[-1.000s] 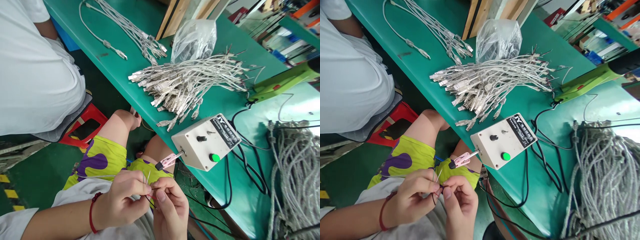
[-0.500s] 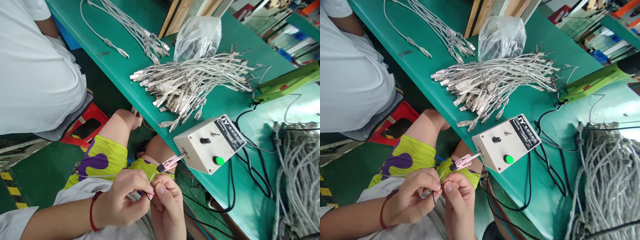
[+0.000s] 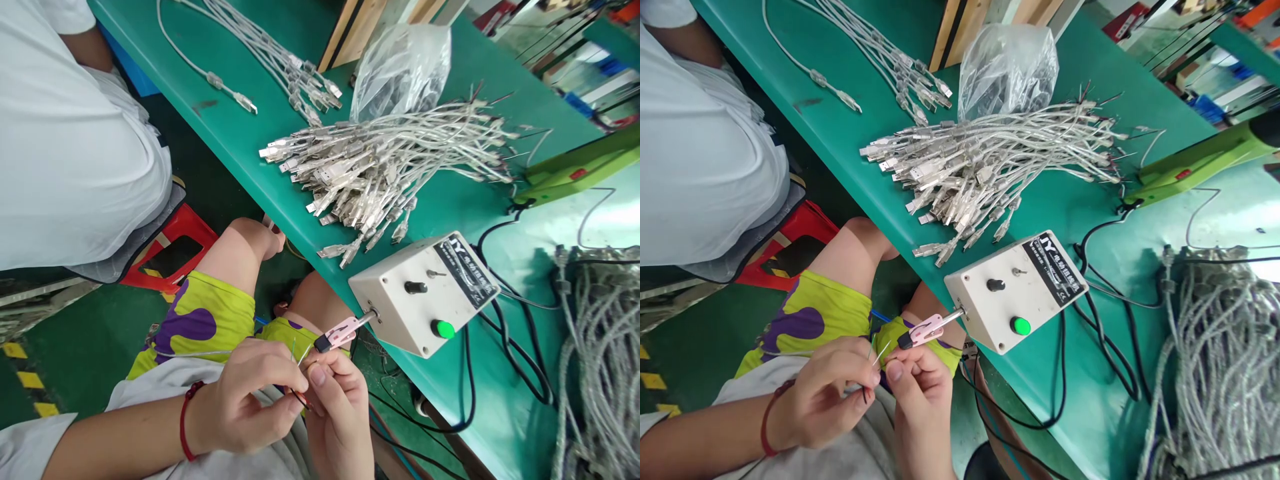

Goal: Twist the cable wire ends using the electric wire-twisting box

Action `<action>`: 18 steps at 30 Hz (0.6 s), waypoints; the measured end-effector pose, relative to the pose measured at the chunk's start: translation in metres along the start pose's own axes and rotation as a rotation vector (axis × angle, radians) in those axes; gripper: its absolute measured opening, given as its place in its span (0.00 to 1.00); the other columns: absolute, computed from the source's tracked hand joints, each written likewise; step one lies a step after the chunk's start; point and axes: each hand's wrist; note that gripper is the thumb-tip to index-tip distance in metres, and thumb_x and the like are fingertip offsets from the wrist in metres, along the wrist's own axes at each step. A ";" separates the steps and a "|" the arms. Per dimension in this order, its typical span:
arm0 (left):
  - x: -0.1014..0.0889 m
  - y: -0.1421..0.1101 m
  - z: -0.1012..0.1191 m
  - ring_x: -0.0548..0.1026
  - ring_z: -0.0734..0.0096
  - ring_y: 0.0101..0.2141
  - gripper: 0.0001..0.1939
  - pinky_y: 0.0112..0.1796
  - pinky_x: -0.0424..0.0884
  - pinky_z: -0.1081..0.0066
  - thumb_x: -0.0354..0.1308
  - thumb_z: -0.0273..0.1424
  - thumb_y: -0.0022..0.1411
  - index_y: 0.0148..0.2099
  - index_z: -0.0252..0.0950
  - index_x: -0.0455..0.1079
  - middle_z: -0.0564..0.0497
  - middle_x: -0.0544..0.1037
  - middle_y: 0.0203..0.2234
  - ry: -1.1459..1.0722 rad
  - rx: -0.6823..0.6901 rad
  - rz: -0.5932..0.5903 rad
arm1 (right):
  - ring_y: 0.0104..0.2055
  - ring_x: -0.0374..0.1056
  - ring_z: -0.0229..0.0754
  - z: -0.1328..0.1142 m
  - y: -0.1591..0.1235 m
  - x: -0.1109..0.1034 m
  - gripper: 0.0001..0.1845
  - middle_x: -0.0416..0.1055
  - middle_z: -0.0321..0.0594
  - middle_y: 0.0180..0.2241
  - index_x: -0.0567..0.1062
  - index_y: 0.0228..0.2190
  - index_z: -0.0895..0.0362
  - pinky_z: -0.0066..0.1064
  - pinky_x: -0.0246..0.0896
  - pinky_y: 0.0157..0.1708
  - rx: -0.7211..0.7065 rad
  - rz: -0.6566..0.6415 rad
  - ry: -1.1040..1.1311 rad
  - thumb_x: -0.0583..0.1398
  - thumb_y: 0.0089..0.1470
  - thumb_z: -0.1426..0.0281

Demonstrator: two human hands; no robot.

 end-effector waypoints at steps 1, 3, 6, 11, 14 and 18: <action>0.000 0.000 0.000 0.76 0.70 0.25 0.03 0.30 0.71 0.72 0.60 0.32 0.82 0.51 0.41 0.75 0.53 0.81 0.27 0.004 -0.002 -0.005 | 0.21 0.46 0.29 0.000 0.001 0.000 0.15 0.65 0.30 0.19 0.90 0.25 0.46 0.24 0.59 0.26 -0.011 -0.011 0.001 0.84 0.46 0.53; 0.000 0.000 -0.001 0.74 0.71 0.23 0.03 0.29 0.70 0.72 0.59 0.33 0.83 0.53 0.41 0.74 0.54 0.81 0.26 0.003 -0.017 0.002 | 0.21 0.45 0.29 0.000 0.002 0.001 0.14 0.66 0.30 0.19 0.90 0.25 0.46 0.23 0.55 0.24 -0.024 -0.028 0.009 0.84 0.48 0.53; 0.000 0.000 -0.002 0.75 0.70 0.22 0.05 0.28 0.72 0.71 0.57 0.35 0.85 0.52 0.42 0.72 0.54 0.80 0.25 0.012 -0.003 0.012 | 0.21 0.47 0.30 0.000 0.003 -0.001 0.14 0.65 0.30 0.18 0.90 0.26 0.46 0.23 0.55 0.24 -0.028 -0.042 0.015 0.84 0.49 0.54; 0.000 -0.001 -0.002 0.77 0.72 0.21 0.05 0.29 0.72 0.72 0.61 0.30 0.78 0.45 0.42 0.70 0.56 0.80 0.23 0.105 -0.008 -0.029 | 0.24 0.54 0.33 0.000 0.002 -0.002 0.16 0.68 0.31 0.21 0.90 0.27 0.48 0.26 0.61 0.29 0.009 -0.024 -0.016 0.83 0.49 0.52; -0.002 -0.001 0.000 0.77 0.72 0.20 0.08 0.27 0.71 0.73 0.63 0.24 0.71 0.45 0.43 0.69 0.57 0.80 0.23 0.123 -0.045 -0.010 | 0.27 0.56 0.35 -0.008 0.002 -0.002 0.20 0.65 0.32 0.22 0.92 0.33 0.51 0.28 0.61 0.32 0.026 -0.003 -0.078 0.81 0.51 0.48; -0.001 0.000 -0.001 0.75 0.74 0.21 0.13 0.26 0.70 0.76 0.62 0.19 0.68 0.47 0.43 0.69 0.54 0.83 0.27 0.087 -0.083 0.037 | 0.29 0.54 0.38 -0.020 0.009 -0.006 0.31 0.63 0.32 0.25 0.92 0.47 0.54 0.29 0.56 0.31 -0.037 0.040 -0.079 0.77 0.56 0.42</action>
Point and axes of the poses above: each hand's wrist, its own y-axis towards the middle knuckle, its own x-axis out of the palm, z = x × y
